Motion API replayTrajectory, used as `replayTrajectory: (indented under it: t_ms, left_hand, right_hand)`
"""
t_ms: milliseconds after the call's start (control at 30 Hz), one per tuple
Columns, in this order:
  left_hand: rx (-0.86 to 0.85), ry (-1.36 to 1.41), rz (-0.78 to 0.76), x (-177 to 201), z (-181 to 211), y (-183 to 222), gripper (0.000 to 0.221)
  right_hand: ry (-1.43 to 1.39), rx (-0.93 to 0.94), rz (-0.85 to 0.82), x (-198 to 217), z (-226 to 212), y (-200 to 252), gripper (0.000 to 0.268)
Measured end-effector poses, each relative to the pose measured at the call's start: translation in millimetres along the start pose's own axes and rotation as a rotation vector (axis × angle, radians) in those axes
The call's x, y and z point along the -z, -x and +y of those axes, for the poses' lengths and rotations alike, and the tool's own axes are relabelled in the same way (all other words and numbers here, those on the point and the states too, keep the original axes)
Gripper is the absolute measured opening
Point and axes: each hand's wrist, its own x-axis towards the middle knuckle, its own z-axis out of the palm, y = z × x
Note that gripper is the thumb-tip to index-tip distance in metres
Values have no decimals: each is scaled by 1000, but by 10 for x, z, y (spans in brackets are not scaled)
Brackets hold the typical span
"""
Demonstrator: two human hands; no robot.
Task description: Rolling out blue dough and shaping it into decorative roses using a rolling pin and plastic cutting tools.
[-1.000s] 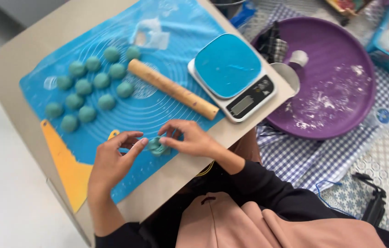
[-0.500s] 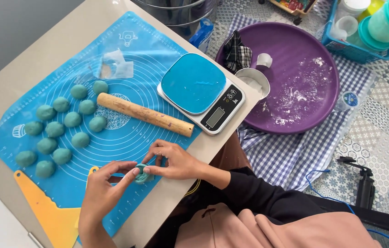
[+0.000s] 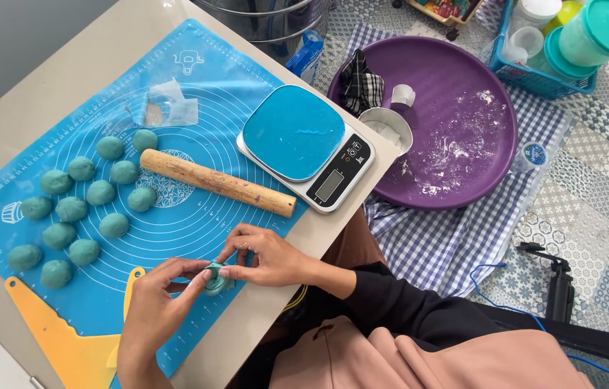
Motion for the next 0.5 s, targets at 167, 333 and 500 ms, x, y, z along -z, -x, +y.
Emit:
replayTrajectory:
  t_ms: [167,333,500]
  left_hand:
    - [1,0,9,-5,28,1,28]
    - [-12,6,13,-26,14,-15,27]
    - [-13,-15,13,-42,-8,-23,24]
  right_hand:
    - [-2,9,2,0,-2,3,25]
    - [-4,15,-2,-1,7,7,26]
    - [-14,18,10,-2,3,14,23]
